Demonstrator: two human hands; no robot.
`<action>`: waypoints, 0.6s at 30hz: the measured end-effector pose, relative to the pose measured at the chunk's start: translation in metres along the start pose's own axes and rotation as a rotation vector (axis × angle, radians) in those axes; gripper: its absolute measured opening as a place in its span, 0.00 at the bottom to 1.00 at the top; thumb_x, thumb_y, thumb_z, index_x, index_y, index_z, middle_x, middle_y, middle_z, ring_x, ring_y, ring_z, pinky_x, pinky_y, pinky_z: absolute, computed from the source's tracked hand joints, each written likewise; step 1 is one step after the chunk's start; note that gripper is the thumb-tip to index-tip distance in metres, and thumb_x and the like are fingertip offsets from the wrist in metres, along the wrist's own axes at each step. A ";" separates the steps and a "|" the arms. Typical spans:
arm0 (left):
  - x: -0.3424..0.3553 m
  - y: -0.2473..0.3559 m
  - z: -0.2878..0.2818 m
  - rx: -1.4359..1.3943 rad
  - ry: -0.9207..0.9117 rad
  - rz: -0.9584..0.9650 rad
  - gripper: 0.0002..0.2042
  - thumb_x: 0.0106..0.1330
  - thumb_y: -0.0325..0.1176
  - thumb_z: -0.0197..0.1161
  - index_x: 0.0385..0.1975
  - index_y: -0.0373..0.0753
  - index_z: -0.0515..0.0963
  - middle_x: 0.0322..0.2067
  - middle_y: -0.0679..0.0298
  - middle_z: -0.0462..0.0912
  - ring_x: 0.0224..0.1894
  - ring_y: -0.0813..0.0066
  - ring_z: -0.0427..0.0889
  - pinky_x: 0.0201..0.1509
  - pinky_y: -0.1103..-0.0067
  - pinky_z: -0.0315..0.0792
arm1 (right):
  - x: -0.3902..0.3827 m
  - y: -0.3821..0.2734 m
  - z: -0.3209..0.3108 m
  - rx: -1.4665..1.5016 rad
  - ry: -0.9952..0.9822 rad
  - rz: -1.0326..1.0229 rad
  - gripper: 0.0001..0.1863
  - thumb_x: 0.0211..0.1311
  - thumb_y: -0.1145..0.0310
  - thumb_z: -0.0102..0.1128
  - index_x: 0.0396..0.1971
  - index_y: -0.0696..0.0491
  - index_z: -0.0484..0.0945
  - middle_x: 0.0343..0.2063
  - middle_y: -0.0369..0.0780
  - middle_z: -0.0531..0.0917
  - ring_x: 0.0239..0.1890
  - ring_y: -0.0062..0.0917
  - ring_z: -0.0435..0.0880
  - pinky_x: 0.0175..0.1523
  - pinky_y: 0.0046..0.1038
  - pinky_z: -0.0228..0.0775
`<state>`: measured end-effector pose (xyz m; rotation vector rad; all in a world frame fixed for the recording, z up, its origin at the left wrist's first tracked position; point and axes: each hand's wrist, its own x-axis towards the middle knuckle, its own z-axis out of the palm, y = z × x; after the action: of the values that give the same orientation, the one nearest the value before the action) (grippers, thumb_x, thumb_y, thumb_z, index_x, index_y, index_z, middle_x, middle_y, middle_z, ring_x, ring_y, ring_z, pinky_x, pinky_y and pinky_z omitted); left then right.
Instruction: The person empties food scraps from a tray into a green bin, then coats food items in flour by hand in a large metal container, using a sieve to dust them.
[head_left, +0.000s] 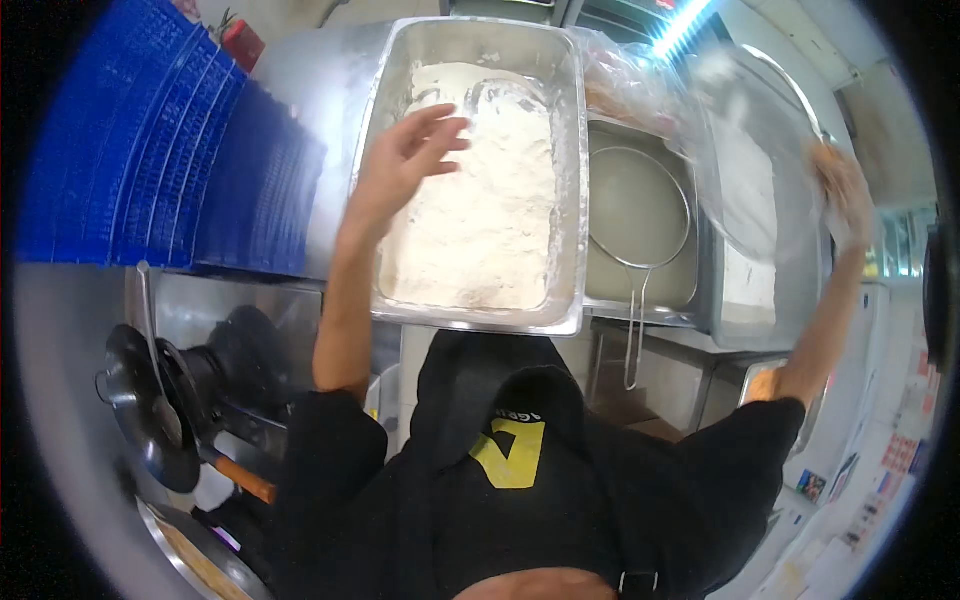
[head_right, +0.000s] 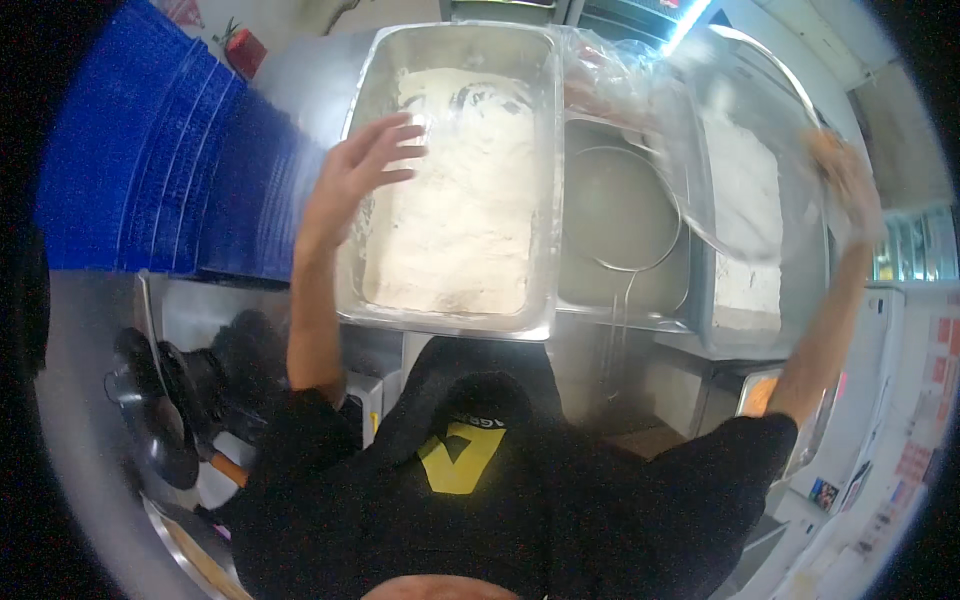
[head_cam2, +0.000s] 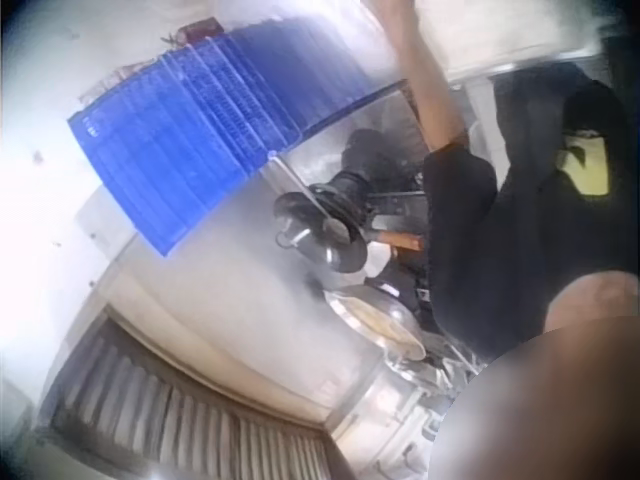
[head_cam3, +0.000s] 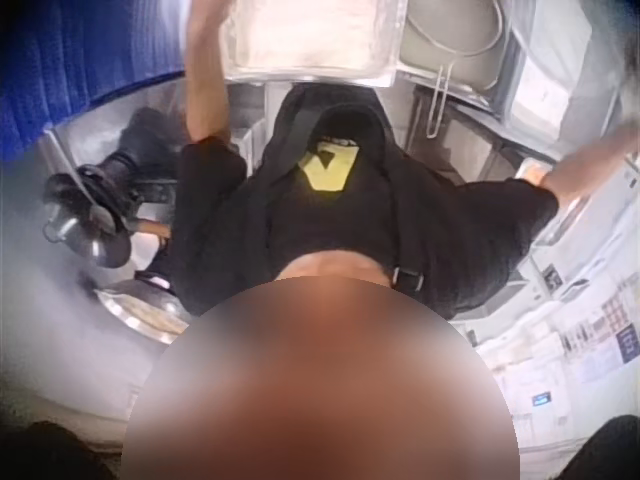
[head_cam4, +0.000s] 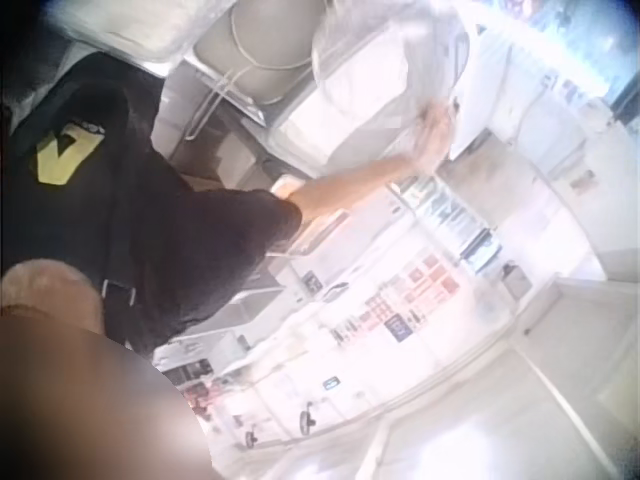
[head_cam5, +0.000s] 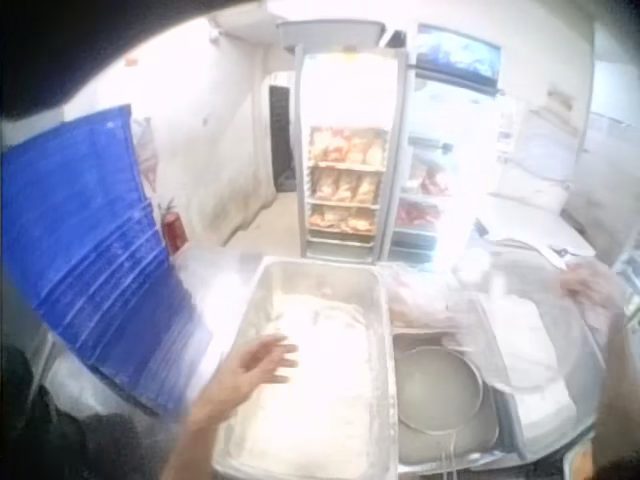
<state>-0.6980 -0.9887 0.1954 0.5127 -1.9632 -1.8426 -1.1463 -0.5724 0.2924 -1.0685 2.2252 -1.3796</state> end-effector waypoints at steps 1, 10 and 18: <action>0.003 -0.003 0.001 0.006 -0.015 0.008 0.23 0.65 0.41 0.52 0.53 0.30 0.65 0.48 0.50 0.73 0.48 0.63 0.76 0.47 0.74 0.73 | 0.024 -0.009 0.054 0.078 0.043 0.030 0.19 0.66 0.67 0.43 0.53 0.61 0.63 0.47 0.42 0.74 0.51 0.23 0.72 0.53 0.22 0.64; 0.005 -0.055 -0.053 -0.416 0.193 -0.154 0.30 0.56 0.35 0.63 0.52 0.23 0.59 0.40 0.47 0.75 0.41 0.61 0.79 0.40 0.73 0.79 | 0.174 0.002 0.347 -0.656 -0.400 -0.526 0.13 0.59 0.64 0.50 0.35 0.57 0.77 0.40 0.40 0.79 0.38 0.28 0.78 0.41 0.28 0.71; 0.020 -0.041 -0.107 -0.289 0.498 -0.048 0.22 0.52 0.22 0.63 0.45 0.23 0.64 0.33 0.51 0.78 0.32 0.69 0.79 0.34 0.72 0.81 | 0.213 0.055 0.452 0.742 -0.298 0.210 0.11 0.62 0.66 0.49 0.33 0.56 0.77 0.34 0.41 0.79 0.42 0.22 0.75 0.43 0.24 0.70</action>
<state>-0.6589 -1.0930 0.1612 0.8345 -1.3466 -1.7700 -1.0411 -0.9994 0.0499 -0.6861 1.3748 -1.6186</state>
